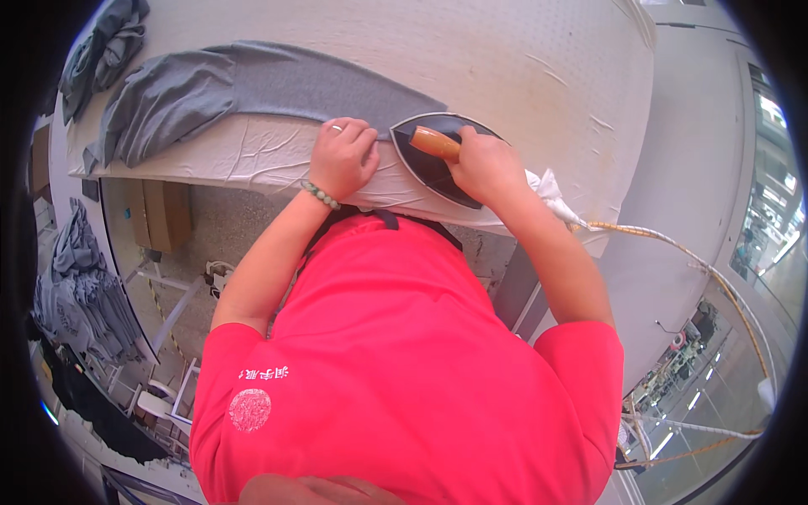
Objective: The recorder is ironing a gray sweatshirt on a large table in a factory setting.
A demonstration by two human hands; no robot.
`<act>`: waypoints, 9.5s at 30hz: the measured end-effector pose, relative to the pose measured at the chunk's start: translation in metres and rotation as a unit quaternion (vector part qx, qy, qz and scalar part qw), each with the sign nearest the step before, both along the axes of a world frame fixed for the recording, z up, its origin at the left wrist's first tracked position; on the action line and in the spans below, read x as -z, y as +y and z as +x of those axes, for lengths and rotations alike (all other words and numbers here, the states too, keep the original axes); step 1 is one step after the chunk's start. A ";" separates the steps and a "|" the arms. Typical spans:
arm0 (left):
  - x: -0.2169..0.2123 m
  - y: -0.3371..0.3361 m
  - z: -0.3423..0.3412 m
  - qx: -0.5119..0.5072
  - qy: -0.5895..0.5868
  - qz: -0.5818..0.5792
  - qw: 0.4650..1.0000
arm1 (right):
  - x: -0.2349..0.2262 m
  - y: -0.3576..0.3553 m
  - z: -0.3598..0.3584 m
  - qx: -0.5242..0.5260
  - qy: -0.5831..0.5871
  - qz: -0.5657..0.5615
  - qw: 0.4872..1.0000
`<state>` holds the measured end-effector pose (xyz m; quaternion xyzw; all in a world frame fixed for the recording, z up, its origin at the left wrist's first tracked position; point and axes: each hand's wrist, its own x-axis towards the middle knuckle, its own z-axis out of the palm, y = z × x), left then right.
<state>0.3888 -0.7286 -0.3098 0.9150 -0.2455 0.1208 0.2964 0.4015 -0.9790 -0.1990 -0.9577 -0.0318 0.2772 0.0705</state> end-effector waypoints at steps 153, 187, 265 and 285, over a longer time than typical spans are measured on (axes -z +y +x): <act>-0.142 0.296 0.010 -0.181 0.218 0.118 0.952 | -0.016 0.087 0.017 0.039 -0.149 0.375 0.914; -0.227 0.316 0.039 -0.127 0.330 0.162 0.921 | 0.060 0.107 0.094 -0.164 -0.263 0.303 0.901; -0.110 0.306 0.517 0.216 0.183 0.024 0.959 | -0.015 0.443 0.050 0.138 -0.339 0.389 0.846; -0.061 0.315 0.232 0.274 0.191 -0.027 0.942 | 0.032 0.426 0.040 -0.055 -0.261 0.342 0.901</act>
